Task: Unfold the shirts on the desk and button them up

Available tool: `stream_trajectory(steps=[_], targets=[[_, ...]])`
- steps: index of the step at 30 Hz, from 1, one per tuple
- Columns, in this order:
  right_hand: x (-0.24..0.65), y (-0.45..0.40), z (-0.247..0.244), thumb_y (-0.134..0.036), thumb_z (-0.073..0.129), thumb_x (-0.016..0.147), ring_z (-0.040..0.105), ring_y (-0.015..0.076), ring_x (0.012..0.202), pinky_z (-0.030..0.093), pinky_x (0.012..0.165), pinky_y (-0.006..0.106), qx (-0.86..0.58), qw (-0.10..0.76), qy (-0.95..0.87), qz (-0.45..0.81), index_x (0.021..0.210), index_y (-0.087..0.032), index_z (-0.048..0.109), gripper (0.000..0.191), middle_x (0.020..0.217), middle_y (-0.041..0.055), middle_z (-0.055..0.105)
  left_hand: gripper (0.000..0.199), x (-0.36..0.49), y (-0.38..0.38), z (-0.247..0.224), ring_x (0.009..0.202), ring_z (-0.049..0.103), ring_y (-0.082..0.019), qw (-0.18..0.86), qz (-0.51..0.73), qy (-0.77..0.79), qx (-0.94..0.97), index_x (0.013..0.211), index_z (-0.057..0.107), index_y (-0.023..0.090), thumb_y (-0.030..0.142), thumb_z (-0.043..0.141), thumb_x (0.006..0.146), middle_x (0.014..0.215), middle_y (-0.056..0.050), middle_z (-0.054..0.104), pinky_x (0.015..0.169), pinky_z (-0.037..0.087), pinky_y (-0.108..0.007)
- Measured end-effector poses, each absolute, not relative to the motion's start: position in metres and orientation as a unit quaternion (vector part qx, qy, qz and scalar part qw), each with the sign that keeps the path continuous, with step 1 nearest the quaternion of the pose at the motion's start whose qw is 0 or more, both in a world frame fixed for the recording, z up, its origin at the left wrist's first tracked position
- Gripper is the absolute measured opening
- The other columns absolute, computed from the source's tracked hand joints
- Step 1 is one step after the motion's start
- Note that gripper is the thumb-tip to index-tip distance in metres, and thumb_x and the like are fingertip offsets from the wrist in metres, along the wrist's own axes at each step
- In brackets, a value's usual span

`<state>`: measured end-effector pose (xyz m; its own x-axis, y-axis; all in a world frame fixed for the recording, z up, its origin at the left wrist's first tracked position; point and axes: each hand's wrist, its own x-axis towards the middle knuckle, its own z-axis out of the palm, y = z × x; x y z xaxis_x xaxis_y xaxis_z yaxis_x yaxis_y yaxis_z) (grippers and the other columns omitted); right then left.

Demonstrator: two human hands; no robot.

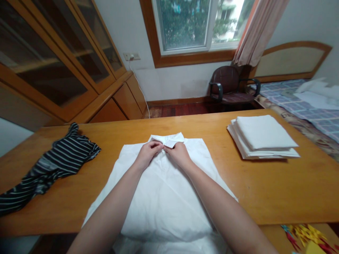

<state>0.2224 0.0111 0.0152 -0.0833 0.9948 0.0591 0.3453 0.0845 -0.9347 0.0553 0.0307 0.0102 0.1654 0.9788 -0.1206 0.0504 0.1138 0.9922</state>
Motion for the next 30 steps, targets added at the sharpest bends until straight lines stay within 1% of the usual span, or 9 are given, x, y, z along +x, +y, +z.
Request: stream_trajectory(steps=[3,6,11,16,18,23,26,28,30], targets=[[0.224,0.011,0.013,-0.038,0.063,0.083,0.065,0.0194,0.07,0.044,0.065,0.025,-0.534,0.396,-0.624,0.411,0.076,-0.015,0.074,0.026,0.07,0.0028,0.073,0.04,0.052,0.032,0.011,0.05,0.039,-0.007,0.555,0.409,0.496,0.527,0.084,0.071,0.013,0.048,0.08,0.066,0.057,0.003,0.053,0.047,0.026,-0.021],[0.225,0.011,0.011,-0.033,0.065,0.082,0.066,0.0199,0.075,0.045,0.068,0.025,-0.527,0.394,-0.63,0.411,0.083,-0.015,0.076,0.021,0.079,0.0023,0.075,0.039,0.051,0.032,0.011,0.052,0.042,-0.008,0.562,0.403,0.492,0.529,0.086,0.071,0.014,0.047,0.079,0.068,0.06,0.002,0.056,0.048,0.028,-0.021],[0.224,0.011,0.006,-0.026,0.068,0.082,0.07,0.0224,0.083,0.049,0.073,0.027,-0.523,0.416,-0.653,0.356,0.09,-0.018,0.077,0.014,0.094,0.0045,0.078,0.038,0.051,0.032,0.012,0.054,0.044,-0.008,0.57,0.392,0.486,0.534,0.087,0.071,0.013,0.046,0.077,0.069,0.063,0.001,0.057,0.048,0.027,-0.02],[0.225,0.012,0.001,-0.027,0.068,0.086,0.071,0.0255,0.094,0.05,0.078,0.03,-0.528,0.41,-0.679,0.304,0.095,-0.022,0.077,0.013,0.102,0.0068,0.078,0.04,0.05,0.032,0.013,0.054,0.044,-0.008,0.568,0.392,0.485,0.538,0.088,0.071,0.013,0.048,0.077,0.07,0.064,0.001,0.057,0.048,0.026,-0.02],[0.225,0.013,0.001,-0.028,0.067,0.087,0.07,0.0259,0.095,0.049,0.079,0.031,-0.532,0.404,-0.685,0.291,0.095,-0.022,0.076,0.013,0.102,0.0072,0.077,0.039,0.051,0.032,0.013,0.054,0.043,-0.008,0.568,0.391,0.483,0.54,0.088,0.07,0.014,0.048,0.077,0.07,0.063,0.001,0.056,0.047,0.025,-0.02],[0.225,0.013,0.003,-0.028,0.069,0.087,0.067,0.0218,0.084,0.046,0.075,0.029,-0.545,0.39,-0.69,0.274,0.087,-0.021,0.074,0.009,0.089,0.0064,0.075,0.038,0.052,0.031,0.014,0.052,0.042,-0.008,0.572,0.393,0.476,0.54,0.085,0.07,0.015,0.048,0.077,0.069,0.063,0.002,0.056,0.047,0.025,-0.021],[0.225,0.013,0.003,-0.031,0.074,0.082,0.062,0.0178,0.072,0.044,0.066,0.027,-0.573,0.404,-0.662,0.266,0.084,-0.018,0.069,0.014,0.081,0.0046,0.07,0.039,0.052,0.031,0.015,0.052,0.041,-0.008,0.571,0.394,0.475,0.541,0.085,0.069,0.015,0.049,0.077,0.069,0.063,0.001,0.055,0.046,0.024,-0.021],[0.226,0.011,0.003,-0.031,0.074,0.081,0.058,0.0155,0.066,0.043,0.063,0.025,-0.566,0.424,-0.651,0.275,0.089,-0.018,0.065,0.018,0.079,0.0021,0.067,0.039,0.052,0.031,0.016,0.052,0.041,-0.007,0.572,0.397,0.475,0.538,0.086,0.068,0.015,0.049,0.078,0.069,0.063,0.002,0.055,0.045,0.023,-0.021],[0.227,0.009,0.004,-0.029,0.07,0.083,0.057,0.0141,0.065,0.044,0.063,0.025,-0.532,0.447,-0.658,0.291,0.103,-0.018,0.062,0.024,0.08,0.0001,0.066,0.039,0.052,0.031,0.016,0.052,0.041,-0.007,0.575,0.401,0.474,0.533,0.086,0.069,0.015,0.048,0.078,0.069,0.063,0.002,0.055,0.046,0.024,-0.02]])
